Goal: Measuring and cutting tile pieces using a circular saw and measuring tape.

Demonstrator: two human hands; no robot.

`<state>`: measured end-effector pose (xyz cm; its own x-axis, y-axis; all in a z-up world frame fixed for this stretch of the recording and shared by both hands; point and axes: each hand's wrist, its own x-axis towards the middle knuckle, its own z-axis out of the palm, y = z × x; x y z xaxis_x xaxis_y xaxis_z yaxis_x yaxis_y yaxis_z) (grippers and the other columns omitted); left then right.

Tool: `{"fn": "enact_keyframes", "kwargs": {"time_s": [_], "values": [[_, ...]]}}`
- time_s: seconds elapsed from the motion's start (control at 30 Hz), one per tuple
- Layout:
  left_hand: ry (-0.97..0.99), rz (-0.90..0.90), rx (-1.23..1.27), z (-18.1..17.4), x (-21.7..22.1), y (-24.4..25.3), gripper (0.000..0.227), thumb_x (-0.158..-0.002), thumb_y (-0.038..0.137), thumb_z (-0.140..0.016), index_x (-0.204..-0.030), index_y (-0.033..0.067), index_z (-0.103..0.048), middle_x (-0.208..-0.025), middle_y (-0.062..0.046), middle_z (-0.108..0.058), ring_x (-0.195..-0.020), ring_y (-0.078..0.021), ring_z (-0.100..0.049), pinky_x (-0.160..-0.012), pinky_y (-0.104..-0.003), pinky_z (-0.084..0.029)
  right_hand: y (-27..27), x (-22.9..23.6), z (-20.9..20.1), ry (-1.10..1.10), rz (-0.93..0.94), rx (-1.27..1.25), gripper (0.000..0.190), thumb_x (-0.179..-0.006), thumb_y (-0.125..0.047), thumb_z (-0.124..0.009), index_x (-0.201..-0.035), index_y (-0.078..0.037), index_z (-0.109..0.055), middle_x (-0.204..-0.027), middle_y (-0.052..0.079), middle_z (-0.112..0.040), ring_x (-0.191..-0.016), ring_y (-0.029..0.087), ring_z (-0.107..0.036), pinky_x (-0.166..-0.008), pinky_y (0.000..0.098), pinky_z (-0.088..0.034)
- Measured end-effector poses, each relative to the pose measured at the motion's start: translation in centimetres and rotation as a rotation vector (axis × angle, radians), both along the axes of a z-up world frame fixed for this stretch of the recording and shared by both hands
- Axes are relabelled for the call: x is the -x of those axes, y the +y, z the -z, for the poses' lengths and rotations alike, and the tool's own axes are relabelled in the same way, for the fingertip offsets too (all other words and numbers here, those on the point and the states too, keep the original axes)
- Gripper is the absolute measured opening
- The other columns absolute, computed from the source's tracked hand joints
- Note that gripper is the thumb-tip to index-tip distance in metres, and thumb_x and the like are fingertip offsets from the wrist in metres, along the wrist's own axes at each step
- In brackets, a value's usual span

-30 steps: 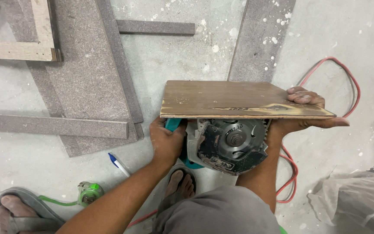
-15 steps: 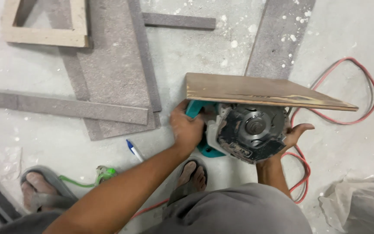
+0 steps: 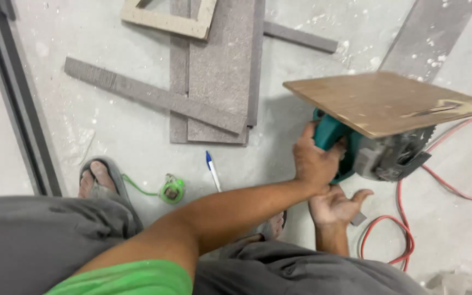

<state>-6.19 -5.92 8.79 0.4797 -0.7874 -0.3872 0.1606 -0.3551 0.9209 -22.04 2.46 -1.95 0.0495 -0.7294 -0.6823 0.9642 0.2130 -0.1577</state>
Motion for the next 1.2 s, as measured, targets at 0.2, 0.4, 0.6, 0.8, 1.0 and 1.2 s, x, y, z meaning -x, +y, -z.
{"fn": "enact_keyframes", "kwargs": {"time_s": [0.2,0.4,0.6,0.8,1.0,1.2], "values": [[-0.053,0.421,0.031,2.2,5.5,2.5,0.057,-0.084,0.024,-0.078,-0.131,0.0026,-0.054,-0.118,-0.024,-0.069,-0.109,-0.041,-0.067,-0.089,-0.05,-0.052,-4.1,-6.1,-3.1,0.407,-0.324,0.247,0.065,-0.109,-0.065,-0.042,-0.119,-0.002,-0.033,-0.094,0.012,-0.05,-0.071,0.022,-0.043,-0.054,0.0308,-0.038],[-0.213,1.096,0.03,3.2,-2.9,1.3,0.076,-0.086,0.023,-0.077,-0.145,0.0006,-0.034,-0.127,-0.028,-0.057,-0.112,-0.0446,-0.063,-0.092,-0.054,-0.051,-2.9,-4.4,-2.7,0.359,-0.083,0.259,0.06,-0.09,-0.051,-0.064,-0.131,-0.008,-0.055,-0.104,0.007,-0.063,-0.096,0.021,-0.06,-0.088,0.0387,-0.05],[-0.949,1.343,0.878,7.7,-27.2,-10.9,0.039,-0.107,0.008,-0.072,-0.142,0.0142,-0.055,-0.139,-0.01,-0.065,-0.127,-0.0263,-0.065,-0.112,-0.038,-0.054,-2.4,-2.6,1.9,-0.03,0.116,-0.161,0.031,-0.097,-0.033,-0.061,-0.106,-0.002,-0.063,-0.095,0.011,-0.062,-0.085,0.021,-0.056,-0.082,0.0344,-0.049],[-1.416,1.201,-0.247,6.3,-40.4,-12.1,0.082,-0.093,0.04,-0.07,-0.156,0.0029,-0.033,-0.149,-0.026,-0.042,-0.136,-0.0396,-0.045,-0.112,-0.053,-0.04,-4.0,-4.7,2.1,0.108,0.234,-0.305,0.031,-0.09,-0.038,-0.06,-0.085,-0.008,-0.064,-0.071,0.004,-0.058,-0.062,0.016,-0.053,-0.06,0.0293,-0.045],[-1.383,1.431,0.002,2.4,-39.3,-5.3,0.053,-0.11,0.039,-0.047,-0.126,-0.0125,-0.049,-0.102,-0.025,-0.058,-0.089,-0.0306,-0.053,-0.085,-0.045,-0.054,-4.5,-5.3,2.1,0.037,0.295,-0.227,0.031,-0.094,-0.037,-0.053,-0.087,-0.01,-0.068,-0.074,0.0,-0.065,-0.064,0.013,-0.06,-0.06,0.026,-0.046],[-1.365,1.694,0.04,2.9,-36.9,2.3,0.053,-0.101,0.043,-0.049,-0.129,-0.0019,-0.049,-0.125,-0.026,-0.051,-0.113,-0.037,-0.051,-0.099,-0.05,-0.047,-4.2,-4.3,3.1,0.039,0.299,-0.152,0.031,-0.096,-0.036,-0.055,-0.089,-0.01,-0.07,-0.076,0.002,-0.07,-0.066,0.013,-0.065,-0.062,0.0262,-0.051]]}}
